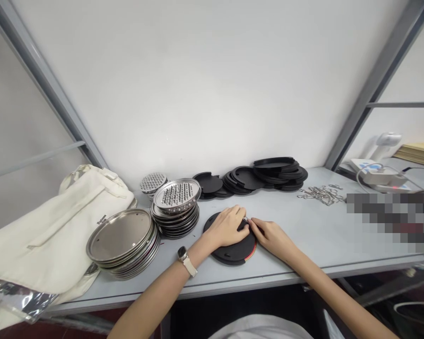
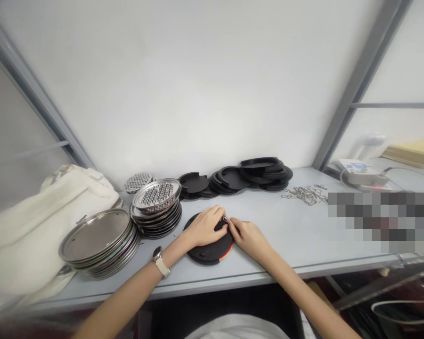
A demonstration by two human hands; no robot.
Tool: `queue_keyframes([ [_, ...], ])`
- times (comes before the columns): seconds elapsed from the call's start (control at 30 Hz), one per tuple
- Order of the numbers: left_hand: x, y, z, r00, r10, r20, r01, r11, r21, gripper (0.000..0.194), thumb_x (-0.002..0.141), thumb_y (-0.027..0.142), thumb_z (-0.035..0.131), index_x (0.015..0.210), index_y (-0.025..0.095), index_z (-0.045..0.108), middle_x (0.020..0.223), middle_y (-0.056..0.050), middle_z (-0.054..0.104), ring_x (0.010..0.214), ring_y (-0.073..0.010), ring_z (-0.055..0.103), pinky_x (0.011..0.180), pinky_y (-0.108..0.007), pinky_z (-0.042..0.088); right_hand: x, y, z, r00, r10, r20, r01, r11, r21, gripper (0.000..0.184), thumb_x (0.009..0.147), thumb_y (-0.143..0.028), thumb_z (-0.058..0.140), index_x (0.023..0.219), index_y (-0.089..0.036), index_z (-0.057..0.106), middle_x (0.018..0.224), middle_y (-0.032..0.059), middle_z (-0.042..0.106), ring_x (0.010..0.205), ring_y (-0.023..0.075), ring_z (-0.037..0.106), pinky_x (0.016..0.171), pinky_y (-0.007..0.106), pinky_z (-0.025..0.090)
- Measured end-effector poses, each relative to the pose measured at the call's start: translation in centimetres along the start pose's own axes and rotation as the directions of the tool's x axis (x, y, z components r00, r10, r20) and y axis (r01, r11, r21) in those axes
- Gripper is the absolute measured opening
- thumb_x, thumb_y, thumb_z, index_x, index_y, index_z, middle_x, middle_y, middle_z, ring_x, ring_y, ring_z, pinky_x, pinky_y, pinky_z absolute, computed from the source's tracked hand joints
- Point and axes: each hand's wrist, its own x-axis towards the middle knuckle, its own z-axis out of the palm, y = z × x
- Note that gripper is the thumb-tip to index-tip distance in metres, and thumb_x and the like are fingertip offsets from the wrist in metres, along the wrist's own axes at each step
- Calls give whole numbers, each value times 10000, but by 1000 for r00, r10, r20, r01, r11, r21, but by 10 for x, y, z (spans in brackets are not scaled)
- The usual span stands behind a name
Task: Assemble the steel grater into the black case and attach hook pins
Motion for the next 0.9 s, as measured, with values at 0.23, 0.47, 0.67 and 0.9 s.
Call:
queue_keyframes([
  [0.23, 0, 0, 0, 1000, -9, 19, 9, 1000, 11, 114, 832, 251, 475, 920, 191, 437, 899, -40, 498, 828, -198, 509, 769, -318, 407, -1, -1, -1, 1000, 2, 7, -2, 999, 35, 324, 930, -340, 296, 714, -214, 504, 618, 25, 611, 533, 153, 553, 535, 246, 330],
  [0.47, 0, 1, 0, 999, -24, 29, 23, 999, 31, 111, 837, 271, 476, 914, 193, 456, 897, -40, 491, 828, -197, 510, 757, -315, 409, -1, -2, -1, 999, 10, -42, -6, 996, 93, 295, 925, -354, 304, 715, -225, 467, 593, 1, 582, 504, 142, 523, 522, 235, 333],
  [0.67, 0, 0, 1, 1000, 1, 4, -1, 999, 49, 99, 845, 277, 472, 892, 189, 463, 865, -36, 479, 792, -187, 499, 728, -307, 405, -2, -5, -2, 999, 1, -53, 5, 992, 124, 258, 919, -344, 319, 714, -228, 423, 553, -29, 510, 474, 123, 451, 506, 225, 325],
  [0.9, 0, 0, 1, 1000, -2, 22, 1, 998, 58, 116, 855, 291, 475, 915, 193, 488, 868, -36, 479, 795, -186, 506, 736, -310, 408, -2, -5, -4, 999, -9, -43, 13, 994, 110, 254, 903, -324, 334, 694, -223, 437, 555, -26, 505, 469, 115, 419, 500, 224, 325],
])
